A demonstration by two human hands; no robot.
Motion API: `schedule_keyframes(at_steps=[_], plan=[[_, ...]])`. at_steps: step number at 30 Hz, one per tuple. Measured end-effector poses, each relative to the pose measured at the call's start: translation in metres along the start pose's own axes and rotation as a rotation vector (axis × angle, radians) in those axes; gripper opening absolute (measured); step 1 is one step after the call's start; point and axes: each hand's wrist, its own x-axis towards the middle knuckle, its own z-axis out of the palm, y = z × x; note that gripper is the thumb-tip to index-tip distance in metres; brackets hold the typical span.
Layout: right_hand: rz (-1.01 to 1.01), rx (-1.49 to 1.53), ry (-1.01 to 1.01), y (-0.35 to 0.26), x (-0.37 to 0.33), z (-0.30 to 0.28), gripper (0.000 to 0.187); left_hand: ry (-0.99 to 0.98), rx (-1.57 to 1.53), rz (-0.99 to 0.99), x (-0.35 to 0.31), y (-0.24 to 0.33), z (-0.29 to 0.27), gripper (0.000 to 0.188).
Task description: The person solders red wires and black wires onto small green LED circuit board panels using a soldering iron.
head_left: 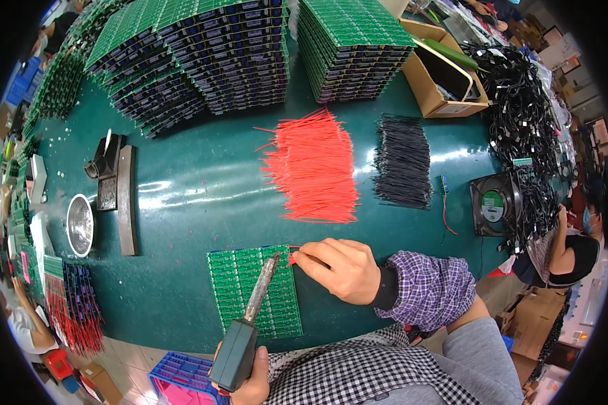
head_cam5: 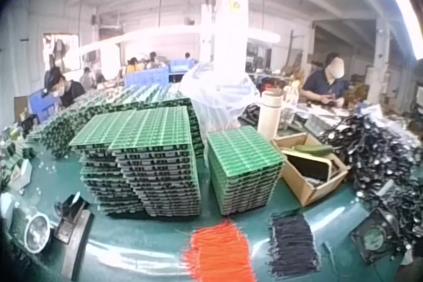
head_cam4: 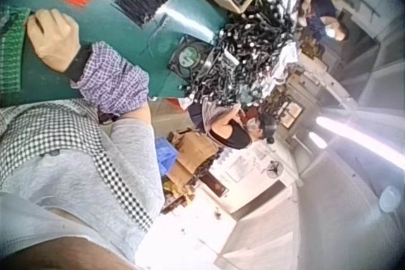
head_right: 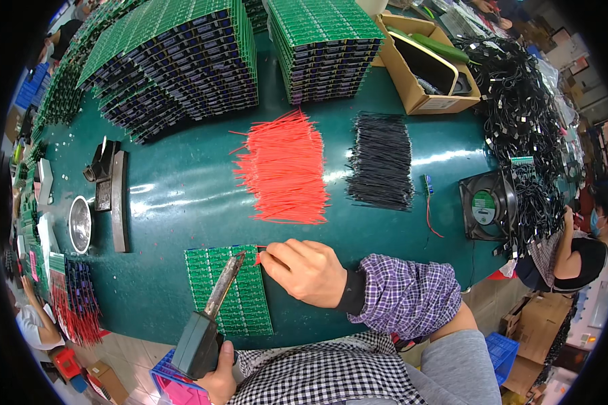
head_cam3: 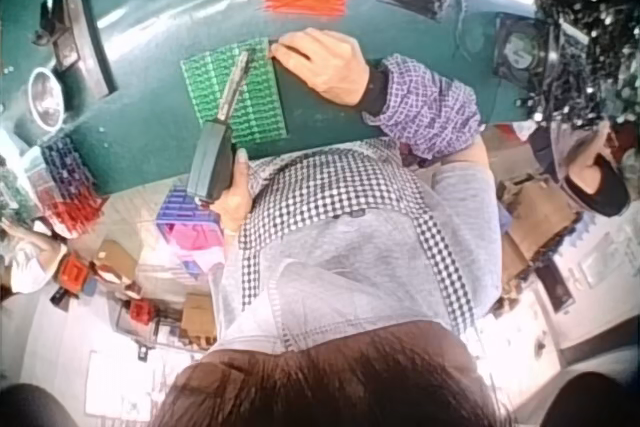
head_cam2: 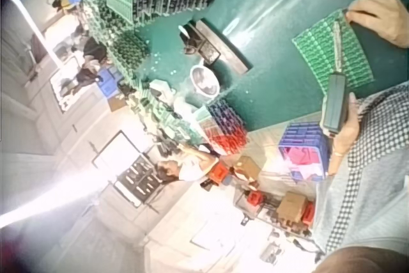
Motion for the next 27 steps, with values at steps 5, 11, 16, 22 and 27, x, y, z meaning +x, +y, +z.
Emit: schedule_keyframes(at_steps=[5,11,16,22,27], plan=[[0.002,-0.001,0.009,0.0,0.0,-0.001,0.021,-0.01,0.092,0.033,0.001,-0.008,-0.003,0.042],[0.008,0.027,-0.014,-0.001,-0.002,0.002,0.022,0.032,0.225,0.095,-0.001,-0.033,-0.002,0.043],[-0.052,0.077,0.103,0.001,-0.001,-0.006,0.024,0.036,0.271,0.105,-0.001,-0.031,-0.007,0.043],[-0.014,0.12,0.001,0.0,-0.005,-0.006,0.025,0.03,0.16,-0.006,-0.006,0.004,-0.005,0.041],[-0.004,0.096,-0.029,0.0,-0.007,-0.003,0.025,0.043,0.095,-0.029,-0.008,-0.003,-0.002,0.04]])
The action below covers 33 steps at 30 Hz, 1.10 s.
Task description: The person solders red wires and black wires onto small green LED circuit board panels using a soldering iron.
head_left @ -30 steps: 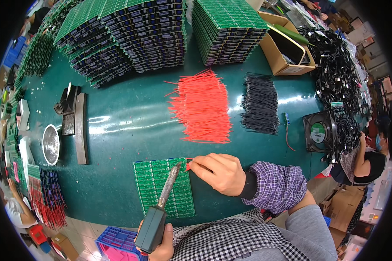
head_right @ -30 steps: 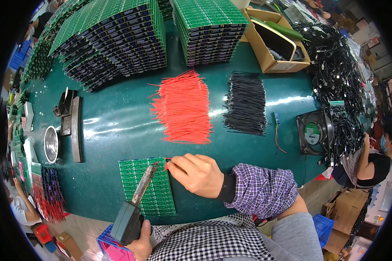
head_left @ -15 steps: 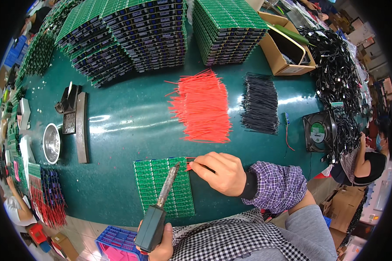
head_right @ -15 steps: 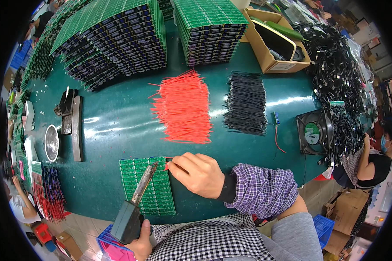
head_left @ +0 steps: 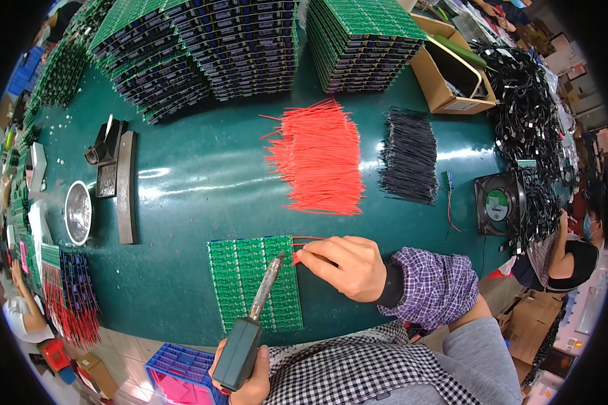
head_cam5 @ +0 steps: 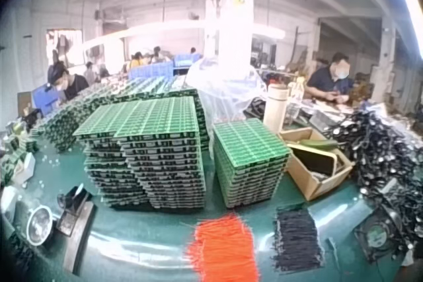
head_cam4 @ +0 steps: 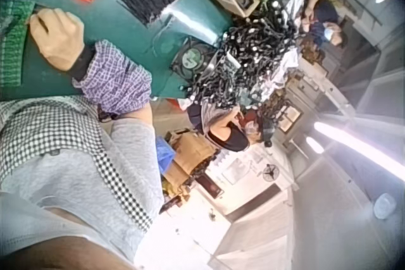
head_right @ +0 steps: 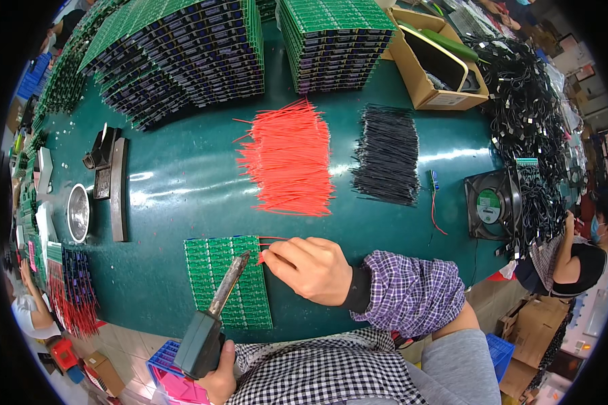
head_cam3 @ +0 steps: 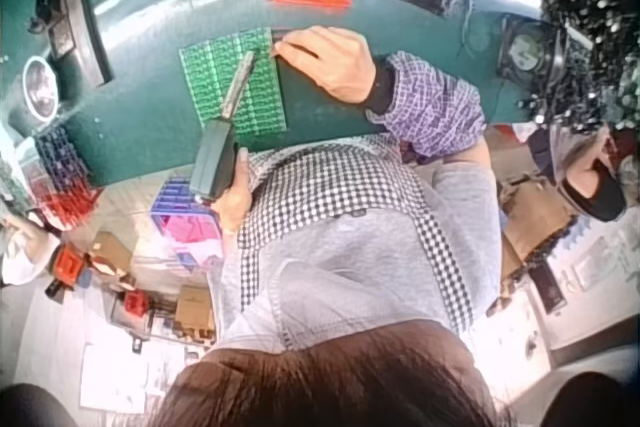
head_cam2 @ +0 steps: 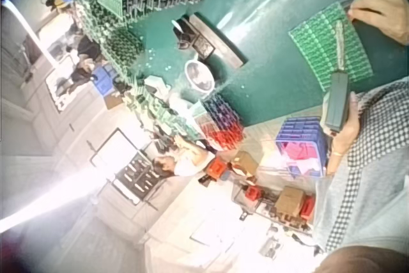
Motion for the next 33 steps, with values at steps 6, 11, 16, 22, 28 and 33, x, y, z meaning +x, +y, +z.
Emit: schedule_keyframes(at_steps=[6,11,16,22,28,33], plan=[[-0.006,-0.021,-0.001,-0.001,0.0,0.0,0.025,-0.007,0.013,0.021,0.003,0.013,0.001,0.037],[-0.005,-0.025,0.002,-0.001,0.0,0.001,0.024,-0.015,0.021,0.138,0.006,0.012,0.001,0.033],[-0.003,0.005,0.009,-0.002,0.002,0.0,0.027,-0.019,-0.055,0.098,0.004,0.004,0.005,0.031],[0.001,0.0,0.005,-0.001,0.002,0.001,0.028,-0.018,-0.086,0.103,0.006,0.007,0.007,0.031],[-0.002,0.0,0.004,-0.002,0.002,0.001,0.027,0.018,-0.009,0.253,0.004,0.001,0.003,0.03],[-0.001,-0.004,0.013,-0.002,0.002,0.002,0.026,0.067,-0.068,0.172,-0.003,-0.017,0.004,0.033]])
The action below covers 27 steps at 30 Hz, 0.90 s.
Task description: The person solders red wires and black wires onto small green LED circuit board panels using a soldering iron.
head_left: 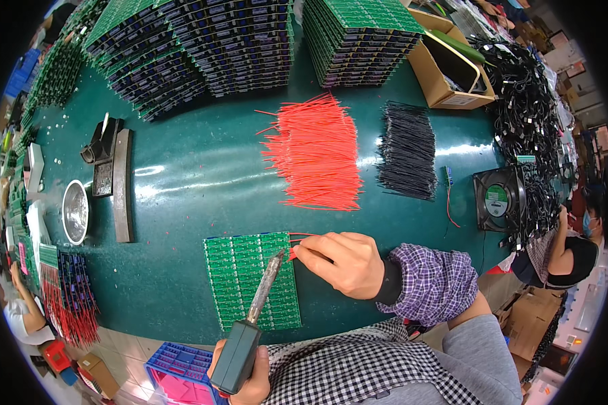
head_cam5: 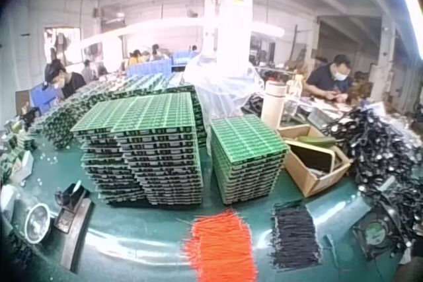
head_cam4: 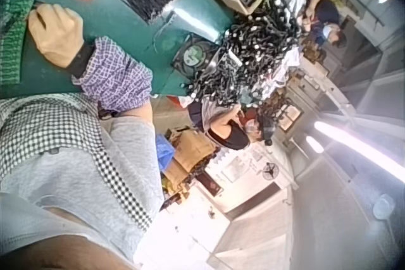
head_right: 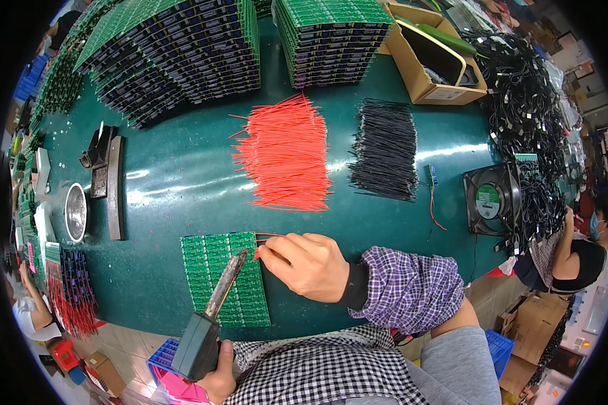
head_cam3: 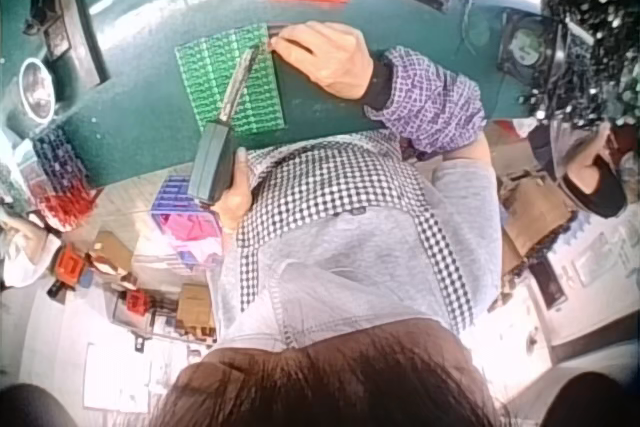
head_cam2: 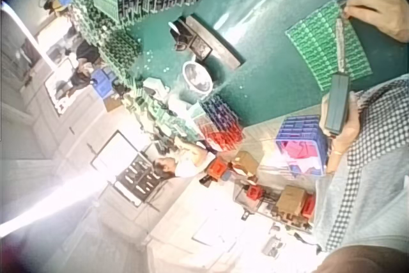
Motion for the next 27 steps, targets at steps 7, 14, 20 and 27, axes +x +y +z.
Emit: schedule_keyframes(at_steps=[7,14,20,27], plan=[[-0.006,-0.01,0.007,0.0,0.0,0.0,0.027,-0.071,0.13,0.057,0.008,0.017,-0.001,0.029],[-0.001,-0.019,0.011,-0.001,0.0,0.0,0.028,-0.043,0.138,0.102,0.004,0.007,-0.002,0.029],[-0.075,0.014,0.129,0.003,-0.005,-0.002,0.028,-0.041,0.045,0.03,0.002,0.012,-0.003,0.031],[-0.041,0.034,0.03,-0.001,-0.009,-0.002,0.026,-0.043,0.049,0.0,-0.003,0.007,-0.003,0.033]])
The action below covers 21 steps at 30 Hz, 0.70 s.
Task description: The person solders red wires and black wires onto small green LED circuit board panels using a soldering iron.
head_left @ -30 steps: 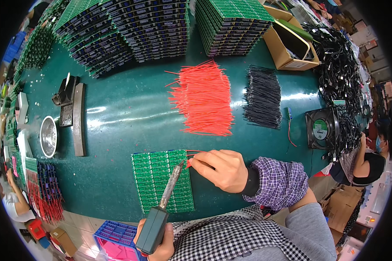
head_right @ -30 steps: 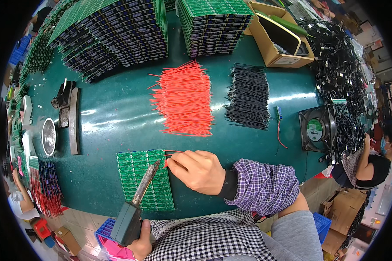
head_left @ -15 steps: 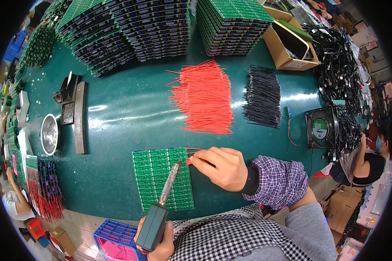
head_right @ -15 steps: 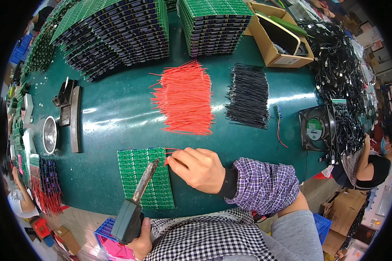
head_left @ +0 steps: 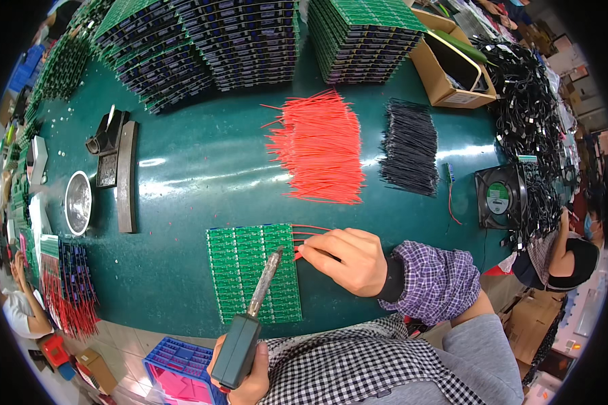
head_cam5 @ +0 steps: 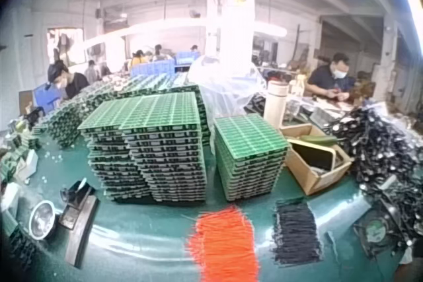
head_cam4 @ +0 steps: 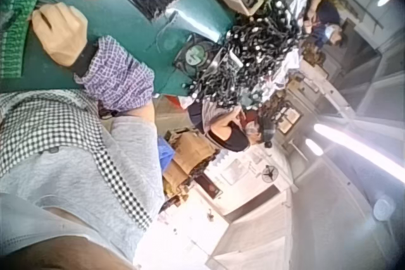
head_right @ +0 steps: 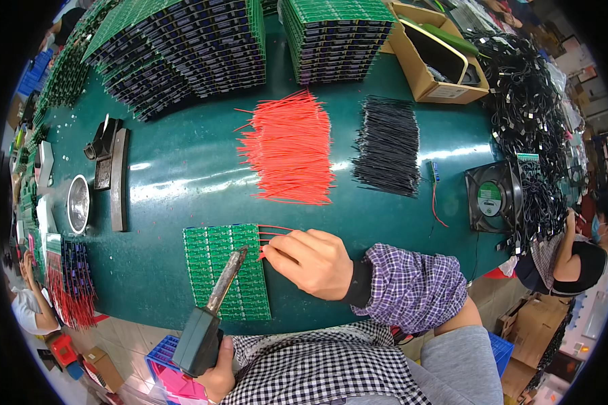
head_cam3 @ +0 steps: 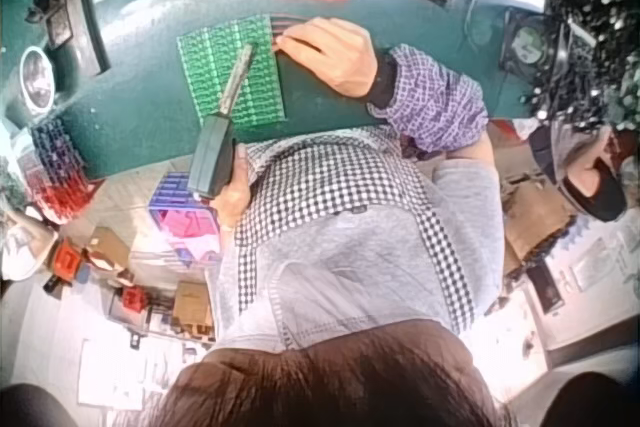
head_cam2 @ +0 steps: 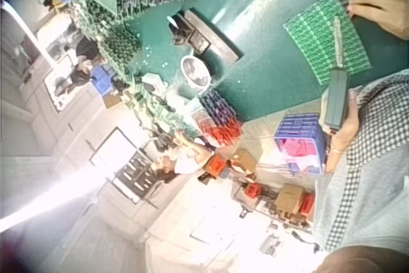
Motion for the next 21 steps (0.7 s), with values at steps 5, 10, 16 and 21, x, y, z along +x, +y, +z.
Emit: schedule_keyframes(at_steps=[5,10,16,21], plan=[[0.021,0.004,-0.031,-0.001,0.0,0.003,0.024,-0.049,-0.01,-0.087,0.002,0.002,-0.001,0.037],[0.014,0.009,0.006,-0.002,0.003,0.003,0.026,-0.038,-0.077,-0.082,0.0,0.0,0.002,0.039],[0.004,0.012,-0.005,-0.001,0.003,0.002,0.026,-0.033,-0.034,-0.037,0.002,0.004,0.001,0.035],[0.0,0.004,-0.009,-0.001,0.003,0.003,0.026,-0.021,-0.059,-0.001,0.006,0.013,0.004,0.031]])
